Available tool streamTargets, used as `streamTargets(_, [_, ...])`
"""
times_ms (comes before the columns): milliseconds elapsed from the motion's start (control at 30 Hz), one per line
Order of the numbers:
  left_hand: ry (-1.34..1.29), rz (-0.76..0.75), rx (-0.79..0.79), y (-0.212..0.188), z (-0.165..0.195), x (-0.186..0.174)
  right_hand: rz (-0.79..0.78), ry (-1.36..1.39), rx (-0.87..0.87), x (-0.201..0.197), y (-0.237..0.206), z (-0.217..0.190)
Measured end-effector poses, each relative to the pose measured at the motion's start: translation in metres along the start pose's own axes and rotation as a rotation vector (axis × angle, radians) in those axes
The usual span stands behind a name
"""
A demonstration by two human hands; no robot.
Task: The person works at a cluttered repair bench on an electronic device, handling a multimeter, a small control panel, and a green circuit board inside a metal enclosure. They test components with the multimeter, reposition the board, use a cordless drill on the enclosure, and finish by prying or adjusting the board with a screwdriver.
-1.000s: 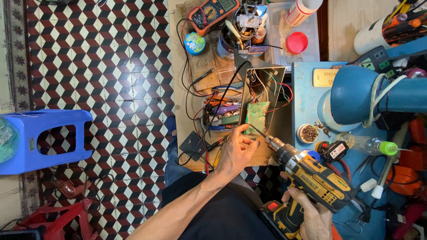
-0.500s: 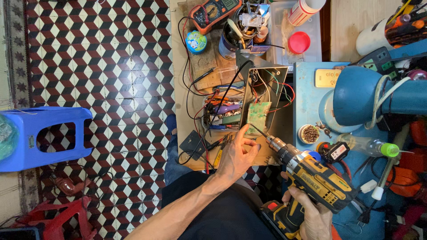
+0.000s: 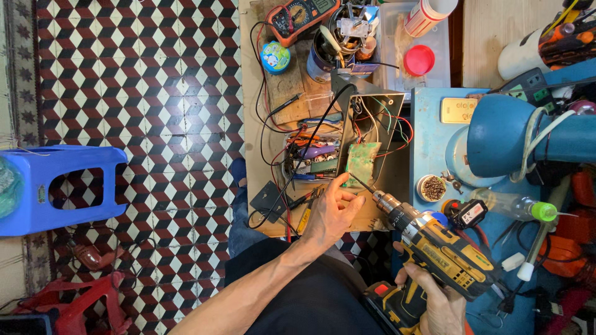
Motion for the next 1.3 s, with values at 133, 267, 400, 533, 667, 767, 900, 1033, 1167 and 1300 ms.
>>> streamTargets(133, [-0.025,0.004,-0.038,0.002,-0.001,-0.002,-0.009,0.0,-0.017,0.001,-0.001,-0.001])
streamTargets(267, [0.042,-0.028,-0.038,0.008,0.0,-0.006,-0.016,-0.016,-0.044,0.0,-0.001,0.0])
streamTargets(400, [0.267,-0.007,-0.007,0.007,0.004,-0.008,-0.001,-0.016,-0.02,-0.001,0.001,0.003])
streamTargets(533, [0.365,0.007,0.067,0.0,0.01,-0.008,0.001,0.004,0.002,-0.001,0.002,0.005])
streamTargets(667, [0.381,0.016,0.099,-0.002,0.015,-0.008,0.004,-0.016,-0.017,-0.001,0.003,0.005])
streamTargets(767, [0.377,0.019,0.106,-0.001,0.017,-0.008,0.004,-0.016,-0.001,-0.003,0.004,0.007])
streamTargets(900, [0.353,0.008,0.103,-0.003,0.017,-0.009,-0.02,-0.007,-0.024,-0.003,0.005,0.006])
streamTargets(1033, [0.369,0.014,0.114,-0.002,0.016,-0.01,-0.015,-0.005,-0.032,-0.004,0.005,0.006])
streamTargets(1167, [0.378,0.006,0.144,-0.002,0.019,-0.01,-0.013,-0.007,-0.035,-0.004,0.005,0.007])
streamTargets(1300, [0.369,-0.092,-0.032,-0.002,0.016,-0.009,-0.004,-0.003,-0.029,-0.005,0.005,0.006])
Point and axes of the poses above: each hand's wrist, its own y-axis towards the middle knuckle, its own x-axis out of the palm, z = x × y, the point moved 3 cm from there along y, towards the middle knuckle, and after that the axes turned 5 degrees about x, right-handed, at the moved point
